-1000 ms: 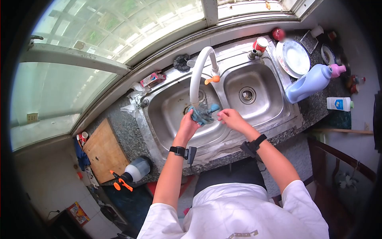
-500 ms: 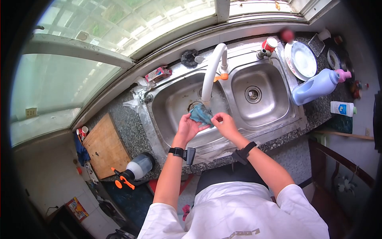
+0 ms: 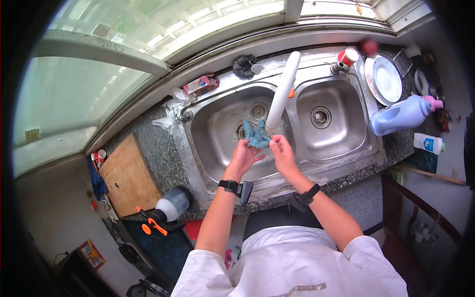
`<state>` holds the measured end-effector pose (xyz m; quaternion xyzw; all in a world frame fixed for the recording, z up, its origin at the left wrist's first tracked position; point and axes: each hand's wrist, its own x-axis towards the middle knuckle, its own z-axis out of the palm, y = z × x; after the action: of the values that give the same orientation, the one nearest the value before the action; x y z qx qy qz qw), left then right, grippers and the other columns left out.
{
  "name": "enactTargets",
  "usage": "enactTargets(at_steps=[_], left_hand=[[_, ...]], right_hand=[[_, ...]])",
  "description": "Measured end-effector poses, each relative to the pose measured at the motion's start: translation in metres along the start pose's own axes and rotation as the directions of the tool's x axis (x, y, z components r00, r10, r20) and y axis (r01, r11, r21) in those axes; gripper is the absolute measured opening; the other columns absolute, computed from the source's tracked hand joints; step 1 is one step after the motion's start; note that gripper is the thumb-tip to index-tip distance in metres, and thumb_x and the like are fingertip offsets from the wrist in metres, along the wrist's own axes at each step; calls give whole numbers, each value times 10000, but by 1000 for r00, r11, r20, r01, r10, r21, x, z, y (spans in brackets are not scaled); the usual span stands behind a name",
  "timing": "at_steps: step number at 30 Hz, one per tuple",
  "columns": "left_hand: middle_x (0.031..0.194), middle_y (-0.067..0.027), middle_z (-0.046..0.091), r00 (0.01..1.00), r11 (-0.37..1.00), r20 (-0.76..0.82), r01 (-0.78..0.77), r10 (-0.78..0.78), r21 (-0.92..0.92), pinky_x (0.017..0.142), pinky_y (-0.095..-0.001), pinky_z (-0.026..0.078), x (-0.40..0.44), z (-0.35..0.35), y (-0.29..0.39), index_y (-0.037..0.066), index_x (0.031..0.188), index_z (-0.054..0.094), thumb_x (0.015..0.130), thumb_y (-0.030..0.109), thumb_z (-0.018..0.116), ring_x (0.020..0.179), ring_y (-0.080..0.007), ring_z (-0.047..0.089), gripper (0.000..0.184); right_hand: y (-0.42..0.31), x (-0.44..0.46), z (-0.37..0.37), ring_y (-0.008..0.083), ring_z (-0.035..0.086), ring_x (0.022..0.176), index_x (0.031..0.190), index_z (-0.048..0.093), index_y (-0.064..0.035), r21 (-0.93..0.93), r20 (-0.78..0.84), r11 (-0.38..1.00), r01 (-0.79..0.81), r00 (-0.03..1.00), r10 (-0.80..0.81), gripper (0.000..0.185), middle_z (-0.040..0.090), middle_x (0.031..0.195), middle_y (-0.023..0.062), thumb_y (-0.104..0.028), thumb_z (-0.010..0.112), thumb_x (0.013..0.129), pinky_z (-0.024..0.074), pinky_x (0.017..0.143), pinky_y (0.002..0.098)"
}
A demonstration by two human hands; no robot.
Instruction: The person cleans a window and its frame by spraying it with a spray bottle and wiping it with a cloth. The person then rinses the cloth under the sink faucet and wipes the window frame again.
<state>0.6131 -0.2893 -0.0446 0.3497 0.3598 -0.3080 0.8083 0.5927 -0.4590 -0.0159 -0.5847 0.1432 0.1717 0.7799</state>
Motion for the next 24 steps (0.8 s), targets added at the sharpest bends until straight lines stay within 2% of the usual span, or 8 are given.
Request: enactTargets(at_steps=[1,2,5,8,11,14,18,24], left_hand=[[1352,-170,542,977,989,212,58,-28,-137,1160,-568,296,-1,-2,1,-15,1323,467,981,292,318,1331,-335,457,483],[1322,-192,563,972,960,235,53,14,-275,1136,-532,366,-1,-1,1,-46,1314,465,996,275,348,1285,-339,507,467],[1329,-187,556,995,974,98,45,-24,-221,1142,-533,361,3,6,6,-43,1318,464,1036,269,380,1290,-328,502,428],[1343,-163,547,991,960,117,-23,58,-279,1125,-507,389,24,-2,-14,-19,1309,482,1052,296,436,1279,-294,514,410],[1401,-155,501,970,909,129,-139,204,-393,1151,-519,349,22,1,-22,-14,1356,444,1064,283,410,1333,-300,460,418],[1452,-154,455,964,837,129,-132,233,-531,1172,-523,307,7,-1,-19,-16,1401,398,1061,252,391,1383,-306,398,433],[1472,-156,438,963,815,118,-136,242,-564,1175,-522,288,-12,-3,-11,-22,1423,370,1041,229,395,1389,-308,385,457],[1434,-163,478,963,814,126,-127,238,-567,1136,-523,334,-7,-17,-3,-7,1405,406,973,149,420,1330,-311,451,459]], right_hand=[[1,1,-1,87,542,992,1077,502,-34,-4,6,1000,-6,1000,6,154,554,1022,18,-177,525,1025,436,923,240],[0,2,-4,79,540,989,1086,502,-43,105,2,994,-33,999,33,149,544,1028,12,-178,521,1027,439,930,236],[-11,-1,-10,90,556,1013,1108,492,-49,267,4,960,-90,996,92,151,522,1066,8,-180,502,1033,461,999,283],[-24,-5,-15,152,582,1108,1139,459,-42,340,-1,934,-113,993,121,170,515,1114,37,-176,475,1036,438,1101,384],[-24,-11,-17,179,571,1149,1170,434,-45,379,-106,922,-83,986,132,178,527,1152,64,-171,443,1044,423,1106,397],[-26,-14,-17,190,544,1187,1189,414,-39,456,-236,889,-49,956,174,195,530,1188,87,-173,424,1047,398,1120,411],[-11,-13,-19,189,522,1210,1191,414,-38,447,-241,893,-51,955,175,205,532,1196,90,-181,432,1045,389,1115,407],[10,-25,-28,155,533,1102,1178,431,-53,357,-167,924,-139,964,209,181,523,1148,72,-167,436,1037,423,1045,347]])
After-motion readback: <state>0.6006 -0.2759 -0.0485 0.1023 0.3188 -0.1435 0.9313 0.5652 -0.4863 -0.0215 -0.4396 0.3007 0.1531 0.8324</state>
